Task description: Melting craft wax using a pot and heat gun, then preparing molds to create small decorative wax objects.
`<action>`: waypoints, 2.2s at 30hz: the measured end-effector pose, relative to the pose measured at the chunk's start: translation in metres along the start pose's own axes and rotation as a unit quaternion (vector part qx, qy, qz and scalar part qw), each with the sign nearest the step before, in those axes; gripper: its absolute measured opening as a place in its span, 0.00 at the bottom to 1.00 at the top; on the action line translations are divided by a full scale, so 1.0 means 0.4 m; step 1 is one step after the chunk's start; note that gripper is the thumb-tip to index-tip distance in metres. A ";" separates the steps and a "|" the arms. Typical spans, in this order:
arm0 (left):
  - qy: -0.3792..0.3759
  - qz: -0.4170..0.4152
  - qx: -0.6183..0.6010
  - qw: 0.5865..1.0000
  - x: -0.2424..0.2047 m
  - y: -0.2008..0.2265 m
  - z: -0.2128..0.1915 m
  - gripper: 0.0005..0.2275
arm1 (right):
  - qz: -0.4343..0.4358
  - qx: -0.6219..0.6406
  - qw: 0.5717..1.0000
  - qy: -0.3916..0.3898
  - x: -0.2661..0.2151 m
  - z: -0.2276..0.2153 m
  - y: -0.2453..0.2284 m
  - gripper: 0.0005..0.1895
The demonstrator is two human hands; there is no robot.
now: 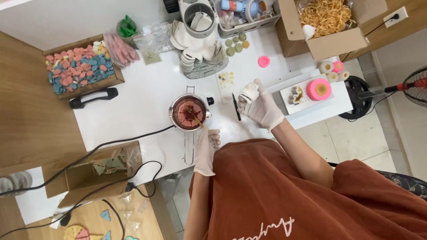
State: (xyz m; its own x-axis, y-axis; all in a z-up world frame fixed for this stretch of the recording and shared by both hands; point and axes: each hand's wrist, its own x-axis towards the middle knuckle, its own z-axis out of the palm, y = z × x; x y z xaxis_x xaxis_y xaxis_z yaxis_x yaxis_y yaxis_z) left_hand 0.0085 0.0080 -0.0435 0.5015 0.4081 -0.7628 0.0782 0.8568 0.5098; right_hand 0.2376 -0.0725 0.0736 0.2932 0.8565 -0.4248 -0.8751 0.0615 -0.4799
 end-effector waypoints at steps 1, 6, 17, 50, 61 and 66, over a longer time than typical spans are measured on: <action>-0.004 0.000 0.003 1.000 -0.010 0.008 0.005 0.20 | -0.005 0.000 1.000 0.000 -0.003 -0.005 -0.001 0.17; 0.014 -0.052 0.063 0.997 -0.073 0.050 0.022 0.18 | -0.075 -0.089 0.990 -0.081 -0.011 -0.038 -0.013 0.17; -0.005 -0.043 0.225 0.973 -0.176 0.052 -0.070 0.15 | 0.028 -0.434 0.885 0.165 0.169 -0.146 0.062 0.12; 0.253 0.286 0.438 0.814 -0.294 0.171 -0.097 0.13 | -0.249 -0.796 0.535 -0.134 0.094 -0.008 0.315 0.18; 0.269 0.236 0.368 0.858 -0.341 0.158 -0.089 0.15 | -0.195 -0.538 0.820 0.008 0.119 0.122 0.228 0.12; 0.278 0.250 0.405 0.834 -0.323 0.134 -0.098 0.14 | -0.229 -0.675 0.701 -0.025 0.121 0.128 0.227 0.11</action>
State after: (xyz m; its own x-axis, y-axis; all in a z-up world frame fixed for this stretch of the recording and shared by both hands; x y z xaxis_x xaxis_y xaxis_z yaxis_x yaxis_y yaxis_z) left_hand -0.0859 0.0135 0.0666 0.1858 0.9272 -0.3252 0.6483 0.1331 0.7497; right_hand 0.1525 0.0008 0.0489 0.3814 0.9241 0.0227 0.4789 -0.1765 -0.8599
